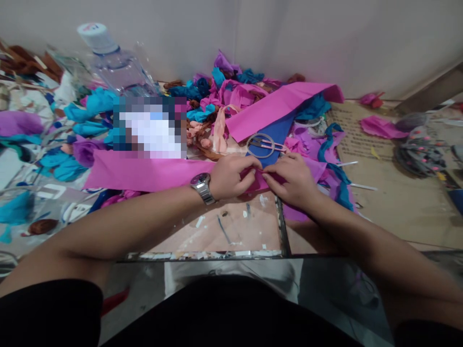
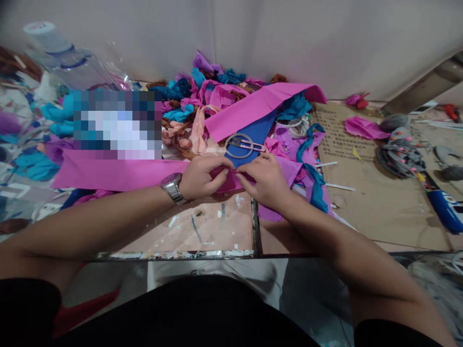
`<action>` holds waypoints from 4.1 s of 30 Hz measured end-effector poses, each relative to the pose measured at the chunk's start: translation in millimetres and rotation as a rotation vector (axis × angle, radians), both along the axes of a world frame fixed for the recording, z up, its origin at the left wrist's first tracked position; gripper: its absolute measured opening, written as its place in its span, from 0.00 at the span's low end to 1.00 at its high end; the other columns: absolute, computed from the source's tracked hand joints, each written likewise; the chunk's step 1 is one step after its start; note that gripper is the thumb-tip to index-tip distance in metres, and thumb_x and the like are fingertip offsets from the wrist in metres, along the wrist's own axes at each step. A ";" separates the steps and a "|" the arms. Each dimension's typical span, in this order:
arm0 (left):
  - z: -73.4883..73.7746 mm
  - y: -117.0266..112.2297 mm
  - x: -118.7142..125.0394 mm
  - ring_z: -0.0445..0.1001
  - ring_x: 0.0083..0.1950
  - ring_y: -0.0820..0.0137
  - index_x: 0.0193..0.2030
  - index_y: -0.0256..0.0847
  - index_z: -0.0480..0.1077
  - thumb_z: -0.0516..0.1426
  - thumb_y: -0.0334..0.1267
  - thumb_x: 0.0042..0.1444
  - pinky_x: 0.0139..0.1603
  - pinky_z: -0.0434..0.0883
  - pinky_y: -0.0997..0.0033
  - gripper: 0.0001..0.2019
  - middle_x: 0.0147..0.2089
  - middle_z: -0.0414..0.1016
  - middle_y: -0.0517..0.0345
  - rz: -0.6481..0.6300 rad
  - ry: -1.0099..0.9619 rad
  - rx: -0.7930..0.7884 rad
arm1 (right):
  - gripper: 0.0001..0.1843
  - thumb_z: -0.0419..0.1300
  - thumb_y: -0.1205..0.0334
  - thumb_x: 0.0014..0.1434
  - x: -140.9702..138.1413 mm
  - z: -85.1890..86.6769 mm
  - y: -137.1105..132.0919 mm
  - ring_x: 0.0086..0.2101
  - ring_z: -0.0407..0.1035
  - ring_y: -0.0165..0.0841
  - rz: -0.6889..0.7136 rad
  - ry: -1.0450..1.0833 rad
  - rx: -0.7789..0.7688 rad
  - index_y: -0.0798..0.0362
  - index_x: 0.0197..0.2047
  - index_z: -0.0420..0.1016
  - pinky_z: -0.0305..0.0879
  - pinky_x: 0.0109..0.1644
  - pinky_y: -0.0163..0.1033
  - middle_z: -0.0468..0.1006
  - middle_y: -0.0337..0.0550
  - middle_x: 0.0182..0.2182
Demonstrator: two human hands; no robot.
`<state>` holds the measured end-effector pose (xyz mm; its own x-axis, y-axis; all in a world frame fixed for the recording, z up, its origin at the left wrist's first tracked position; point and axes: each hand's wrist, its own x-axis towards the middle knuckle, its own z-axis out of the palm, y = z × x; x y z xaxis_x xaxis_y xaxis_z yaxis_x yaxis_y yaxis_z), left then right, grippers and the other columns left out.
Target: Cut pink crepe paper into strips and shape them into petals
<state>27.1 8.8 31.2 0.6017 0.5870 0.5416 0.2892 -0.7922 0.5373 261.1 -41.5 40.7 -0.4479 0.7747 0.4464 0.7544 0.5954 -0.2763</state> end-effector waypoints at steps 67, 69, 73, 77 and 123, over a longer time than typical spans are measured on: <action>3.9 -2.1 5.1 0.82 0.42 0.66 0.42 0.41 0.77 0.60 0.39 0.64 0.50 0.73 0.64 0.06 0.40 0.85 0.58 0.007 -0.078 -0.176 | 0.06 0.63 0.65 0.70 -1.4 4.5 -2.9 0.38 0.80 0.38 0.078 0.004 0.135 0.46 0.43 0.82 0.63 0.58 0.54 0.89 0.39 0.38; 2.6 -1.5 5.1 0.82 0.41 0.67 0.42 0.41 0.78 0.61 0.38 0.63 0.49 0.74 0.66 0.05 0.41 0.85 0.58 -0.006 -0.099 -0.182 | 0.07 0.62 0.64 0.70 -1.4 4.1 -3.0 0.38 0.80 0.39 0.072 -0.003 0.120 0.46 0.43 0.82 0.63 0.58 0.54 0.89 0.39 0.37; 0.6 -0.7 5.0 0.82 0.41 0.69 0.42 0.41 0.78 0.61 0.36 0.63 0.48 0.74 0.68 0.04 0.40 0.85 0.58 -0.015 -0.128 -0.182 | 0.05 0.63 0.61 0.70 -0.6 2.3 -2.5 0.39 0.79 0.40 0.014 -0.042 0.082 0.48 0.45 0.82 0.62 0.57 0.54 0.88 0.42 0.38; 1.5 -1.0 5.1 0.81 0.40 0.69 0.42 0.40 0.78 0.61 0.36 0.63 0.46 0.74 0.68 0.04 0.39 0.84 0.57 -0.015 -0.121 -0.193 | 0.07 0.63 0.57 0.71 0.3 2.2 -2.4 0.39 0.77 0.41 -0.031 -0.073 0.054 0.49 0.44 0.82 0.60 0.58 0.54 0.88 0.43 0.38; 0.7 -0.8 3.3 0.81 0.46 0.63 0.45 0.43 0.77 0.59 0.40 0.67 0.55 0.68 0.57 0.07 0.43 0.85 0.56 -0.011 -0.001 -0.050 | 0.04 0.59 0.61 0.71 -1.7 -1.2 -0.7 0.38 0.76 0.40 0.024 0.032 -0.028 0.49 0.43 0.75 0.62 0.55 0.53 0.85 0.44 0.38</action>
<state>30.4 8.0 32.0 0.6078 0.6064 0.5127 0.2796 -0.7677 0.5765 259.3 -42.3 39.5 -0.4519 0.7765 0.4392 0.7306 0.6046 -0.3172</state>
